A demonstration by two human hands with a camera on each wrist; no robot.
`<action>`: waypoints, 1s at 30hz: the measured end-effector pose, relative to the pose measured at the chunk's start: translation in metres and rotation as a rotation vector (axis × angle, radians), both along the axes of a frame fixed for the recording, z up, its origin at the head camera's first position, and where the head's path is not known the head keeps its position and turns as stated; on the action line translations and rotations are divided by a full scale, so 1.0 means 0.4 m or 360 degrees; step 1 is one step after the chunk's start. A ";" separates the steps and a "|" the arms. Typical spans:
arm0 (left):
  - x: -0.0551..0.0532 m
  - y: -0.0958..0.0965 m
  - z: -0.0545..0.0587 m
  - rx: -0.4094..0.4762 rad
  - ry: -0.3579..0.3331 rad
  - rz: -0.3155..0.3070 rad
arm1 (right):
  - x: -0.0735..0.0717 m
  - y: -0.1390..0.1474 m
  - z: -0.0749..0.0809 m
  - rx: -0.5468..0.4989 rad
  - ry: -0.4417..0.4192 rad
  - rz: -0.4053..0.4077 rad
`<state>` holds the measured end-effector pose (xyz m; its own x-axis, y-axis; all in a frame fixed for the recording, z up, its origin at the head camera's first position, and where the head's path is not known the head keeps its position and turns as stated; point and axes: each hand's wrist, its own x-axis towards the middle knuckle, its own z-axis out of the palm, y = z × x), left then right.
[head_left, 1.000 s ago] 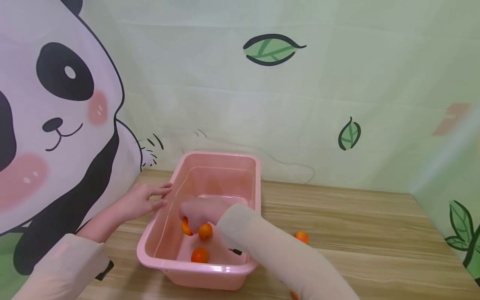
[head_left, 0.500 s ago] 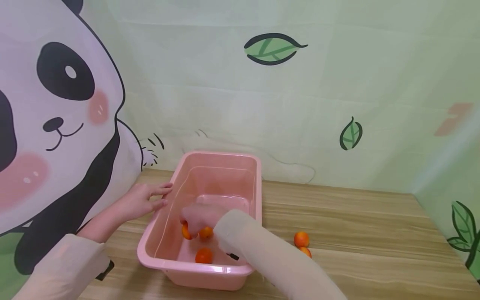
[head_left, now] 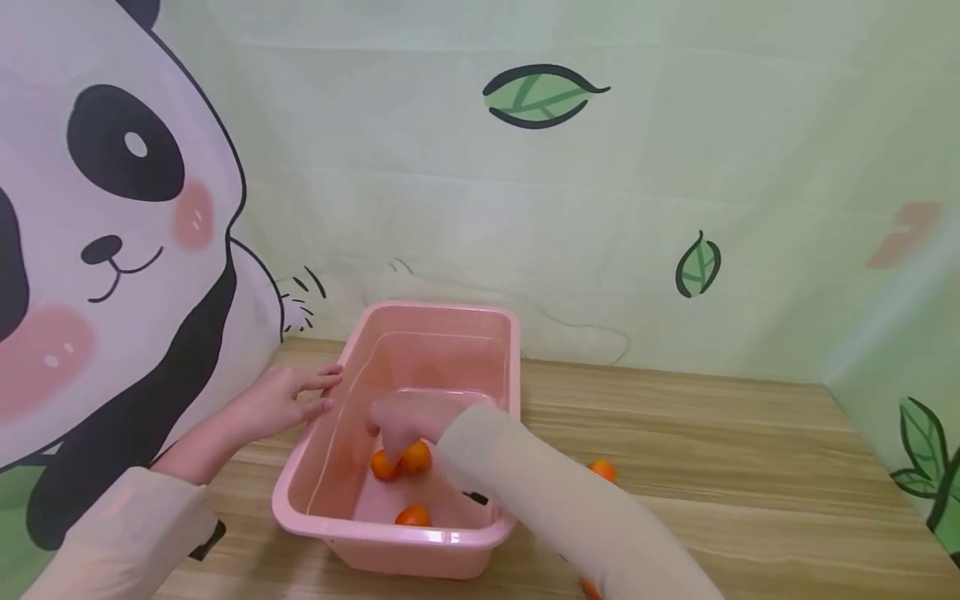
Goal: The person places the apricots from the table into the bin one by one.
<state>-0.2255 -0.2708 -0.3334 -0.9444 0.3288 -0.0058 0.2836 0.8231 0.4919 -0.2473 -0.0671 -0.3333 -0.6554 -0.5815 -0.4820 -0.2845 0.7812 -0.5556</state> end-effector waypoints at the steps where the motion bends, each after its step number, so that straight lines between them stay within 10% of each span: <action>1: 0.000 -0.001 0.000 -0.0007 0.0019 -0.0006 | -0.002 0.003 0.008 0.0001 -0.0019 -0.0001; 15: -0.001 0.004 -0.001 -0.0045 0.0071 -0.0013 | 0.033 0.070 0.135 0.0196 0.0202 0.0077; 21: 0.000 0.007 0.002 -0.0026 0.0016 0.0004 | 0.019 0.089 0.136 0.0363 0.0540 0.0442; 30: -0.002 0.007 0.001 -0.0023 -0.0002 0.0013 | 0.001 0.175 0.109 0.0272 0.0650 0.0552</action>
<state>-0.2265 -0.2678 -0.3332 -0.9469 0.3212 -0.0120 0.2763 0.8325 0.4803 -0.2469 0.0029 -0.2898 -0.5929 -0.7322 -0.3353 -0.7064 0.6727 -0.2201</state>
